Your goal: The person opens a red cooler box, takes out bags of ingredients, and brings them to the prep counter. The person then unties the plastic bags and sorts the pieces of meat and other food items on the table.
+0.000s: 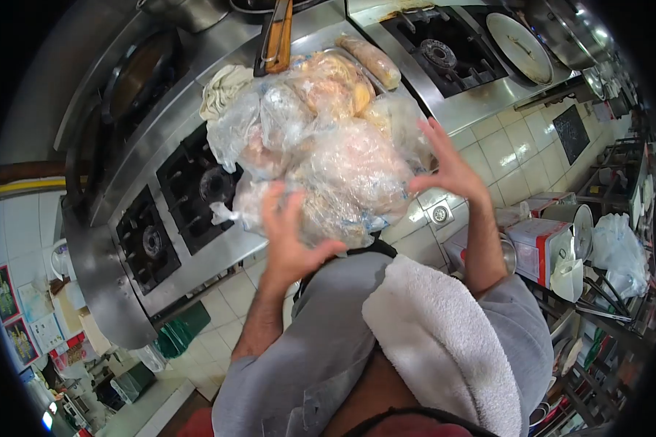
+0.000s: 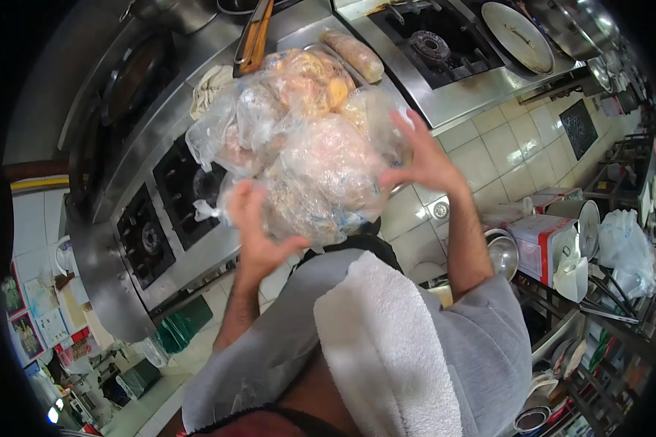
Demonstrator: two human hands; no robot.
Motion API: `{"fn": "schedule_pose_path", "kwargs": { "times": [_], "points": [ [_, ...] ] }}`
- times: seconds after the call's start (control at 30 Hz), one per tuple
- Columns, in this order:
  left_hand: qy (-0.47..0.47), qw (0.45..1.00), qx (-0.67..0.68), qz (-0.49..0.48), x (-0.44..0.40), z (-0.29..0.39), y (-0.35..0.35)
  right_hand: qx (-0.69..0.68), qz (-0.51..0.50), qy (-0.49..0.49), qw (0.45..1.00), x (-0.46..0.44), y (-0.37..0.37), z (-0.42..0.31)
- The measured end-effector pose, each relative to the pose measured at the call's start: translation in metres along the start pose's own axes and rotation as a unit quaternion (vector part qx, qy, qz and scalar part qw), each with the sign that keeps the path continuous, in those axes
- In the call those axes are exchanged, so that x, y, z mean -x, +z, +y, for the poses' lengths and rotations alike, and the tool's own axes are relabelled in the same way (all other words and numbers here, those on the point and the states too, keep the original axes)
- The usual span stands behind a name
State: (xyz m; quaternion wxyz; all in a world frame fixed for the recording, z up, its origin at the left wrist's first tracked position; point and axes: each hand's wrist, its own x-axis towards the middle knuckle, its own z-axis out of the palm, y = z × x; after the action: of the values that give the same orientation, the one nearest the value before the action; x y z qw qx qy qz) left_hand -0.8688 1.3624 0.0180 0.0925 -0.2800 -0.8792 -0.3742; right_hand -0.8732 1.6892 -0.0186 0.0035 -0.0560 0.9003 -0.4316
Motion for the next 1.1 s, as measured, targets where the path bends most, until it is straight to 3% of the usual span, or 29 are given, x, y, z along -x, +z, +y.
{"fn": "schedule_pose_path", "kwargs": {
  "times": [0.03, 0.1, 0.13, 0.23, 0.3, 0.33, 0.4, 0.43, 0.47, 0.5, 0.53, 0.57, 0.6, 0.67, 0.7, 0.77, 0.83, 0.9, 1.03, 1.1],
  "points": [
    [-0.031, 0.997, 0.0, -0.076, 0.012, 0.011, 0.013, 0.033, 0.007, -0.002, 0.999, 0.014, 0.016, -0.015],
    [-0.01, 0.996, -0.061, -0.063, 0.016, 0.013, 0.037, 0.121, 0.056, -0.037, 0.99, 0.026, 0.052, -0.052],
    [0.018, 0.991, -0.122, -0.055, 0.017, 0.01, 0.045, 0.119, 0.053, -0.037, 0.991, 0.022, 0.062, -0.062],
    [0.061, 0.99, -0.115, -0.045, 0.018, 0.012, 0.05, 0.164, 0.003, -0.025, 0.986, 0.015, 0.071, -0.066],
    [0.083, 0.989, -0.108, -0.053, 0.018, 0.016, 0.054, 0.13, 0.059, -0.15, 0.978, 0.008, 0.075, -0.052],
    [0.08, 0.993, -0.085, -0.027, 0.019, 0.019, 0.058, 0.13, 0.06, -0.151, 0.978, 0.008, 0.08, -0.05],
    [0.08, 0.995, -0.063, 0.003, 0.018, 0.015, 0.063, 0.036, 0.179, -0.1, 0.978, 0.003, 0.089, -0.055],
    [0.024, 0.999, 0.033, 0.028, 0.018, 0.007, 0.064, 0.038, 0.18, -0.105, 0.977, -0.004, 0.087, -0.058],
    [-0.033, 0.99, 0.127, 0.052, 0.016, 0.002, 0.064, -0.066, 0.228, 0.005, 0.971, -0.012, 0.081, -0.065],
    [-0.032, 0.99, 0.127, 0.057, 0.012, 0.002, 0.063, -0.17, 0.27, 0.115, 0.941, -0.021, 0.076, -0.067],
    [-0.105, 0.97, 0.204, 0.075, 0.007, 0.004, 0.059, -0.17, 0.269, 0.111, 0.941, -0.033, 0.072, -0.061],
    [-0.177, 0.939, 0.279, 0.092, 0.005, 0.007, 0.055, -0.324, 0.305, 0.099, 0.89, -0.048, 0.066, -0.054],
    [-0.173, 0.94, 0.278, 0.095, 0.004, 0.009, 0.048, -0.469, 0.334, 0.081, 0.813, -0.058, 0.06, -0.051],
    [-0.004, 0.999, -0.009, 0.043, 0.002, 0.014, 0.037, -0.502, 0.312, 0.075, 0.803, -0.062, 0.044, -0.053],
    [-0.005, 0.999, -0.01, 0.044, 0.004, 0.022, 0.037, -0.533, 0.289, 0.076, 0.792, -0.063, 0.034, -0.061],
    [0.011, 0.98, -0.175, -0.098, 0.011, 0.039, 0.042, -0.517, 0.298, 0.057, 0.801, -0.07, 0.018, -0.089],
    [0.001, 0.979, -0.178, -0.1, 0.012, 0.035, 0.047, -0.499, 0.314, 0.035, 0.807, -0.078, 0.004, -0.099],
    [-0.008, 0.979, -0.176, -0.099, 0.011, 0.035, 0.052, -0.584, 0.274, 0.074, 0.761, -0.095, -0.012, -0.089],
    [0.001, 0.976, -0.195, -0.1, 0.014, 0.034, 0.051, -0.604, 0.263, 0.072, 0.749, -0.14, -0.038, -0.009],
    [0.008, 0.98, -0.183, -0.084, 0.015, 0.03, 0.046, -0.603, 0.314, 0.098, 0.727, -0.138, -0.045, -0.017]
  ]
}}
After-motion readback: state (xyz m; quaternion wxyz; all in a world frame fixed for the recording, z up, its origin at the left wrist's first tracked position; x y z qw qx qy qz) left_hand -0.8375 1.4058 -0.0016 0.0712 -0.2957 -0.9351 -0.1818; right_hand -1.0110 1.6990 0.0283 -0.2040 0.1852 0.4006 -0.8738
